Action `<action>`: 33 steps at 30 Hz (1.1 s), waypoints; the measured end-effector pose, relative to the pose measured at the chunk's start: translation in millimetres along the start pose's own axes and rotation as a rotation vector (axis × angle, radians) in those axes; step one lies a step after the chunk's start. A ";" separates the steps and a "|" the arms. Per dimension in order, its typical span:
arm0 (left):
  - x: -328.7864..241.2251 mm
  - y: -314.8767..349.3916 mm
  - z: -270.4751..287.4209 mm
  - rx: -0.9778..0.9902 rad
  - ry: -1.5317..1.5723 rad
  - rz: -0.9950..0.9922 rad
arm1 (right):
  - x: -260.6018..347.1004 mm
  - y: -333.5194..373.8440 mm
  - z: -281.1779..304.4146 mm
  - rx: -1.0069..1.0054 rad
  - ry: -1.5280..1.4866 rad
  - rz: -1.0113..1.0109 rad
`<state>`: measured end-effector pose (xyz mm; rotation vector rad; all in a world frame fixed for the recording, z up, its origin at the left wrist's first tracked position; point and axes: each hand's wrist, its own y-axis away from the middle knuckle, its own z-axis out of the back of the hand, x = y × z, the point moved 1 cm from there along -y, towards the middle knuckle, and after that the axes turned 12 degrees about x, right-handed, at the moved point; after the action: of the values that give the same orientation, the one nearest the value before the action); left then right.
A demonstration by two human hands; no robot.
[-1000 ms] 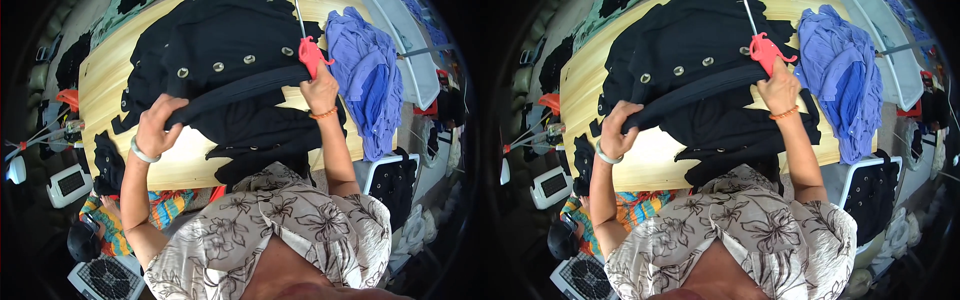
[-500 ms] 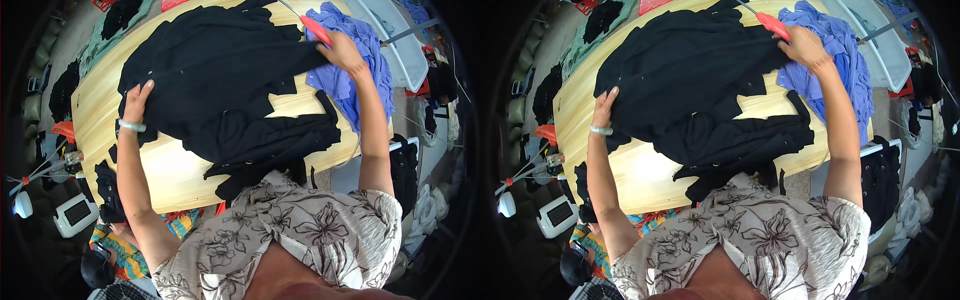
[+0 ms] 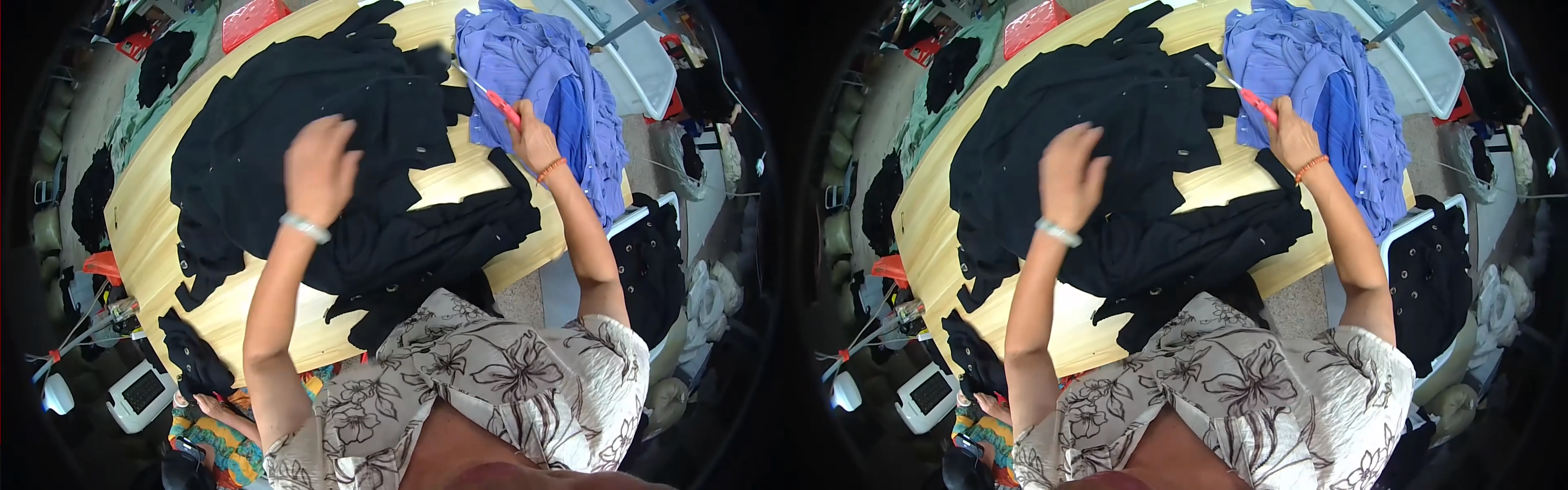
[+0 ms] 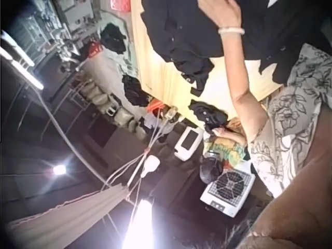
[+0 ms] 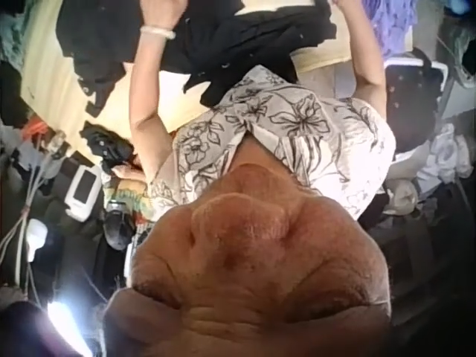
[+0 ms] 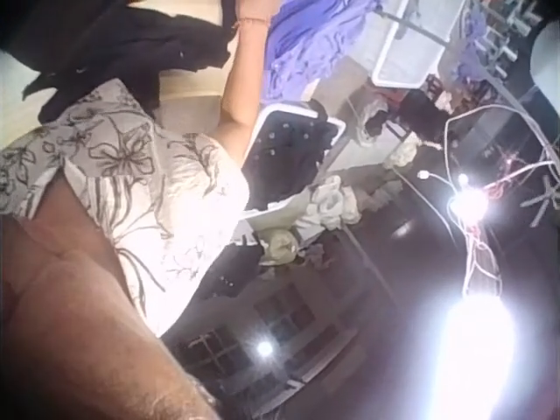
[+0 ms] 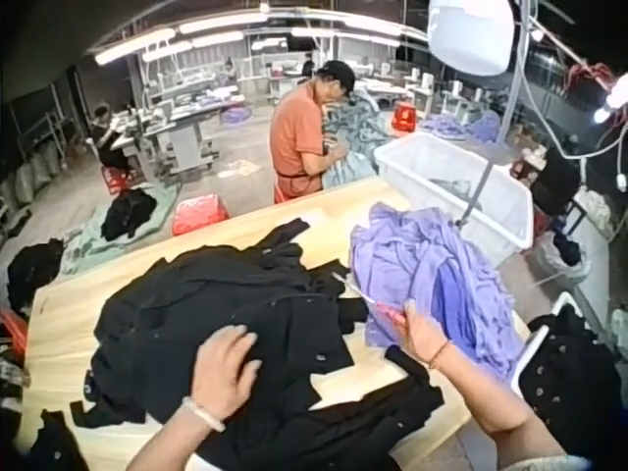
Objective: Inspecting garments and using thread nippers to trim loose threads at a workbench.
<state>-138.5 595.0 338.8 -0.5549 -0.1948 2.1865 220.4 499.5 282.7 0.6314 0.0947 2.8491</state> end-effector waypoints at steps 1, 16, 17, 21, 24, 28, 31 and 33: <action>-11.0 -17.7 -20.5 0.078 0.015 -0.060 | 10.2 7.1 5.3 0.048 -0.016 -0.008; 2.7 -72.9 -145.3 0.461 -0.271 0.081 | 53.4 8.1 8.2 0.313 0.153 0.188; 3.2 -71.3 -145.0 0.458 -0.273 0.089 | 59.8 5.1 10.0 0.314 0.155 0.196; 1.7 -64.3 -135.0 0.460 -0.292 0.106 | 90.2 -7.0 15.1 0.349 0.143 0.307; 6.8 -53.9 -128.2 0.447 -0.268 0.096 | 120.0 -14.8 14.3 0.385 0.127 0.340; 8.6 -39.6 -117.6 0.438 -0.266 0.077 | 159.7 -18.7 6.9 0.381 0.180 0.466; 15.7 -18.5 -103.5 0.356 -0.301 0.101 | 194.0 -18.9 3.0 0.405 0.202 0.538; 22.1 0.5 -87.9 0.240 -0.283 0.122 | 213.2 -17.8 -0.8 0.433 0.215 0.544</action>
<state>-110.9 607.3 253.3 -0.1246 -0.0464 2.3602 35.3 565.6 367.3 0.4738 0.6885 3.4512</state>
